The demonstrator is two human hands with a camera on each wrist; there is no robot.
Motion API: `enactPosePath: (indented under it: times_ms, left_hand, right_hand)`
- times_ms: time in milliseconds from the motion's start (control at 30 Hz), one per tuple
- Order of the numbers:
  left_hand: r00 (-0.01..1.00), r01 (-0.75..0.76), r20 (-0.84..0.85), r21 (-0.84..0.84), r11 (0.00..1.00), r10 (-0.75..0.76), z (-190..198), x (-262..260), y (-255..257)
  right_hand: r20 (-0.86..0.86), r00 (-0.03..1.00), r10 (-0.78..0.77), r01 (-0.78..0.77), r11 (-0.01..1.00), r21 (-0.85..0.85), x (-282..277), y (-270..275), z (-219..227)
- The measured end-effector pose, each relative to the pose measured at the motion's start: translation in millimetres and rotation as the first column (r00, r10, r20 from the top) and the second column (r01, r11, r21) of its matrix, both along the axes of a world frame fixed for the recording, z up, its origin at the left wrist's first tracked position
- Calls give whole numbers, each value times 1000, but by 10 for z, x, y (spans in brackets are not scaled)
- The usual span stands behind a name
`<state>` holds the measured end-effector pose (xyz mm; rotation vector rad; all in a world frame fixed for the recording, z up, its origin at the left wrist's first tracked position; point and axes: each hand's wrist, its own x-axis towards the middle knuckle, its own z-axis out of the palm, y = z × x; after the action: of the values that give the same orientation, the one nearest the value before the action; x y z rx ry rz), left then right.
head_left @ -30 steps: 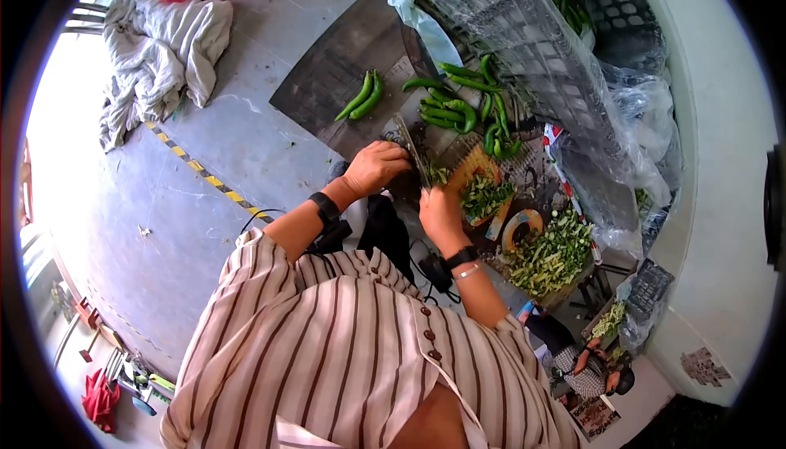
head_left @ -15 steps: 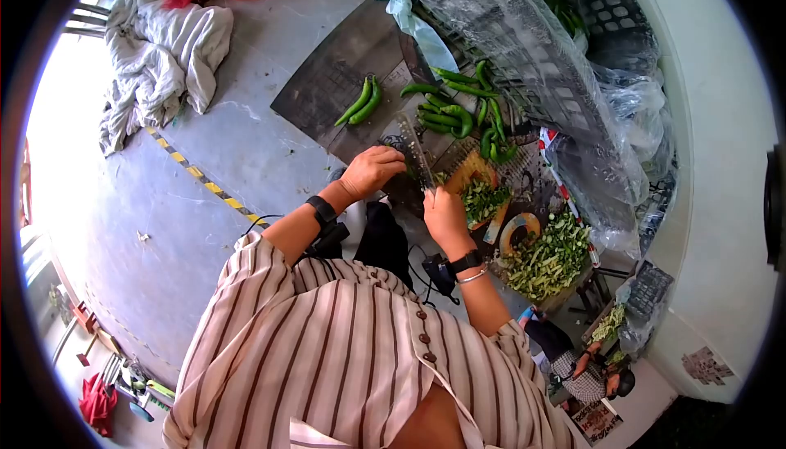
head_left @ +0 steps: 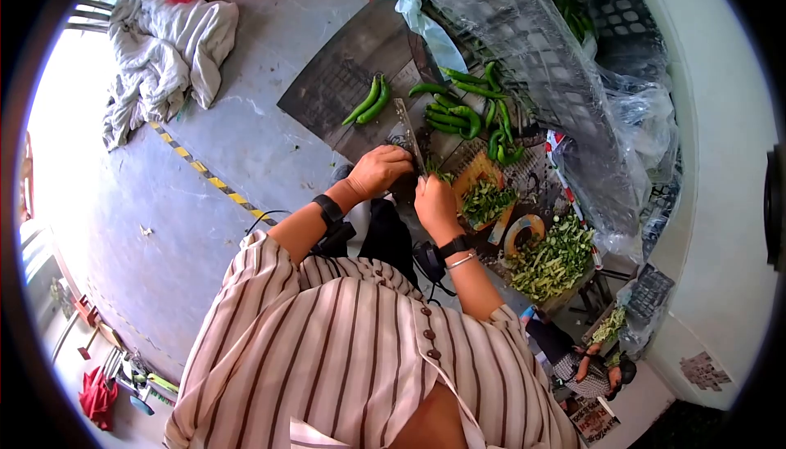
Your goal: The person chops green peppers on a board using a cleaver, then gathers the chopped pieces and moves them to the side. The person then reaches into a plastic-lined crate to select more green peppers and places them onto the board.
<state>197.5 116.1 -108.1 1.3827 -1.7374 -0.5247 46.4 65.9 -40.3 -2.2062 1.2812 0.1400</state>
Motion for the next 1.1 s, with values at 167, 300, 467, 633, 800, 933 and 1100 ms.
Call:
enactPosePath:
  times_ms: [167,300,467,633,800,933,1100]
  left_hand:
    - [1000,-29,-10,-53,998,29,-30,7,-4]
    - [1000,-5,-19,-28,1000,4,13,9,2]
    - [1000,-25,16,-49,998,25,7,17,-5]
    - [1000,-6,-14,-47,999,6,-5,28,-15]
    - [1000,13,-10,-47,999,-13,36,42,-31]
    - [1000,-18,-5,-74,997,17,141,84,-15]
    - [992,-122,12,-11,992,122,212,199,55]
  right_hand:
    - [55,994,-91,92,996,-6,-131,-55,-90]
    - [29,999,-20,19,1000,25,-188,-30,186]
    - [-3,1000,20,-20,998,66,-219,41,177]
    - [-16,1000,-27,28,996,88,-125,70,91]
    - [48,997,-57,55,998,37,68,-16,-48]
    - [20,998,-64,64,998,14,48,-21,-103]
    - [43,993,-107,106,994,22,62,-15,-102]
